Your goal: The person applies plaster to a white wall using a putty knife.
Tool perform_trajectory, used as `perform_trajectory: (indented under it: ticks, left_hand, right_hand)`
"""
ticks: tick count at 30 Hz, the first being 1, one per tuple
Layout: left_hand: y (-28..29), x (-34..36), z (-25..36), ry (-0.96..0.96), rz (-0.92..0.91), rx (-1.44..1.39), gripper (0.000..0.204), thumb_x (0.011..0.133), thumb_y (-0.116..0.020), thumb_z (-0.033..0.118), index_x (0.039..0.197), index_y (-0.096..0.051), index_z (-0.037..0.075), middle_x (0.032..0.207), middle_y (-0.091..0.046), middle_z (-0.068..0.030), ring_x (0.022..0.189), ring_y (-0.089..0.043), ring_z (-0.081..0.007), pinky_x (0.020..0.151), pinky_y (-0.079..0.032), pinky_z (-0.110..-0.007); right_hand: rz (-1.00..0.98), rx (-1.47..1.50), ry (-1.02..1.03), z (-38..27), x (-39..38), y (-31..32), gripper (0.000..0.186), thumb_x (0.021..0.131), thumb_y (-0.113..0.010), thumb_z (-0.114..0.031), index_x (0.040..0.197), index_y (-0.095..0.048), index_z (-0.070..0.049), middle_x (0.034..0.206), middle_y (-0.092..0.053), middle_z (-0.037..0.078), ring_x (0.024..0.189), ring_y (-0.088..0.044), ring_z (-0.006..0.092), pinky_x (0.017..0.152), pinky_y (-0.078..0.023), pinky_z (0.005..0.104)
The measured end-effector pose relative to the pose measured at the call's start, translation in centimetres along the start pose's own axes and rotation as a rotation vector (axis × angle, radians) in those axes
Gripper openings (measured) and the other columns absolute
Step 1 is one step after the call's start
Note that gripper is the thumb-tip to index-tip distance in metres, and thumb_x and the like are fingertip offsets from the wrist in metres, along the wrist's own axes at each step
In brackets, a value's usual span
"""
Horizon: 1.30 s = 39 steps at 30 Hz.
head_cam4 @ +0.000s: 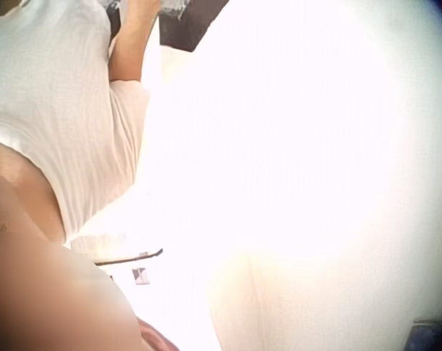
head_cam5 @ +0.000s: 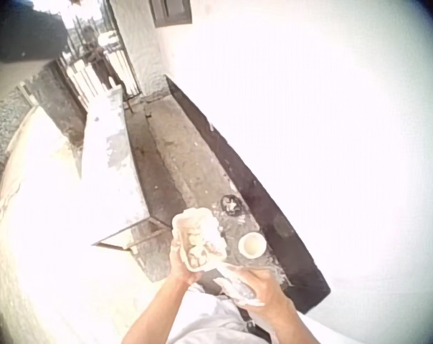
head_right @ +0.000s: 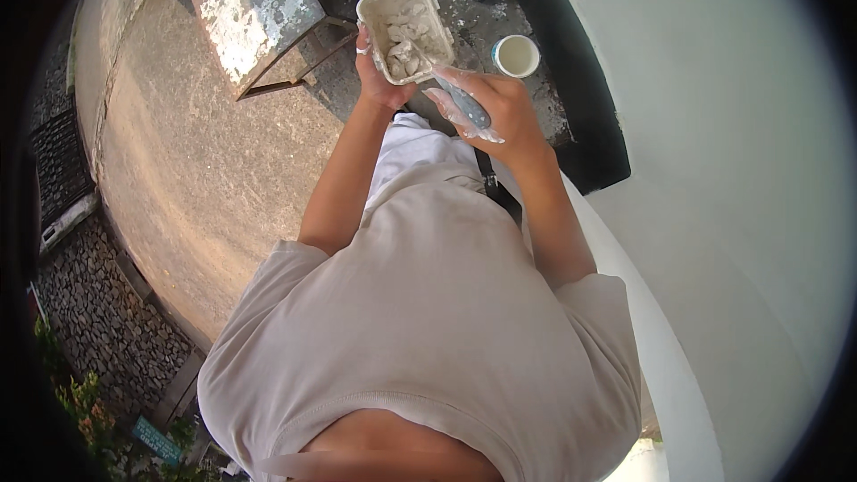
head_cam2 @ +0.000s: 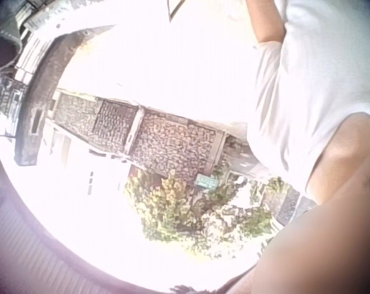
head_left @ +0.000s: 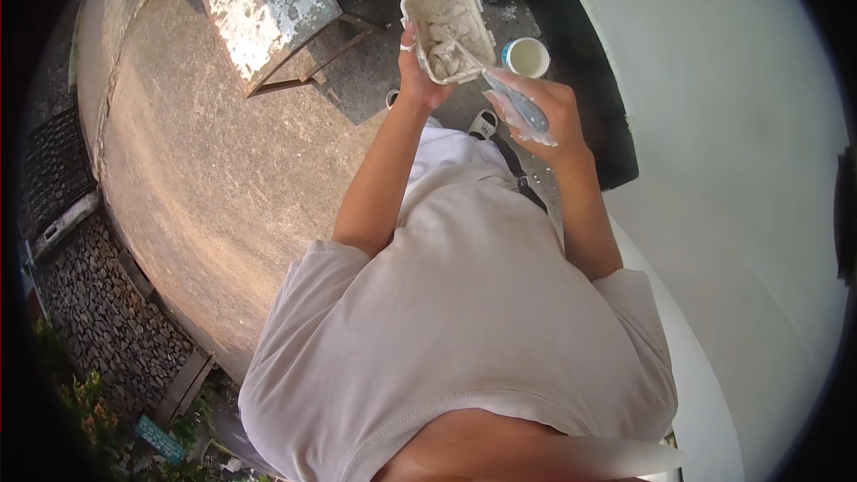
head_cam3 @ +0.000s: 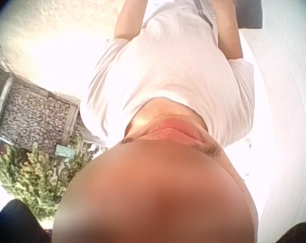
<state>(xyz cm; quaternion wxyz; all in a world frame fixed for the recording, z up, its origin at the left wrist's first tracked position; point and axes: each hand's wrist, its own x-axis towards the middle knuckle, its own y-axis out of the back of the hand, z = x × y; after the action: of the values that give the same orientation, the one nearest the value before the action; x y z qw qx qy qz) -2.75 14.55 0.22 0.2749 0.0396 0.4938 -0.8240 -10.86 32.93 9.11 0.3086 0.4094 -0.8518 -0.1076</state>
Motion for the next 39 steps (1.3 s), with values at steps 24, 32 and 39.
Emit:
perform_trajectory:
  ticks: [24, 32, 39]
  left_hand:
    - [0.1, -1.9, 0.3, -0.088, -0.053, 0.017, 0.086, 0.086, -0.058, 0.071, 0.146, -0.044, 0.011, 0.135, -0.057, -0.0123, 0.123, -0.059, -0.0310, 0.104, -0.049, -0.051]
    - [-0.1, -2.5, 0.6, -0.087, -0.066, -0.033, 0.085, 0.087, -0.058, 0.068, 0.147, -0.042, 0.009, 0.137, -0.056, -0.0139, 0.123, -0.058, -0.0321, 0.104, -0.050, -0.051]
    - [0.8, -1.8, -0.4, -0.068, -0.054, 0.006, 0.087, 0.087, -0.058, 0.068, 0.147, -0.042, 0.007, 0.136, -0.056, -0.0166, 0.124, -0.058, -0.0333, 0.105, -0.049, -0.049]
  right_hand:
    - [0.242, 0.189, -0.386, -1.6, 1.5, -2.6, 0.012, 0.089, -0.074, -0.006, 0.099, -0.072, 0.002, 0.082, -0.073, 0.010, 0.073, -0.066, 0.0103, 0.067, -0.051, 0.0258]
    - [0.337, 0.366, -0.599, -3.3, 0.7, -2.7, 0.017, 0.092, -0.073, -0.013, 0.090, -0.072, 0.003, 0.074, -0.068, 0.004, 0.060, -0.057, 0.0064, 0.054, -0.044, 0.0249]
    - [0.096, 0.098, -0.128, -2.2, 1.4, -3.9, 0.019, 0.082, -0.072, 0.000, 0.101, -0.071, 0.001, 0.081, -0.072, 0.012, 0.068, -0.070, 0.0167, 0.065, -0.053, 0.0275]
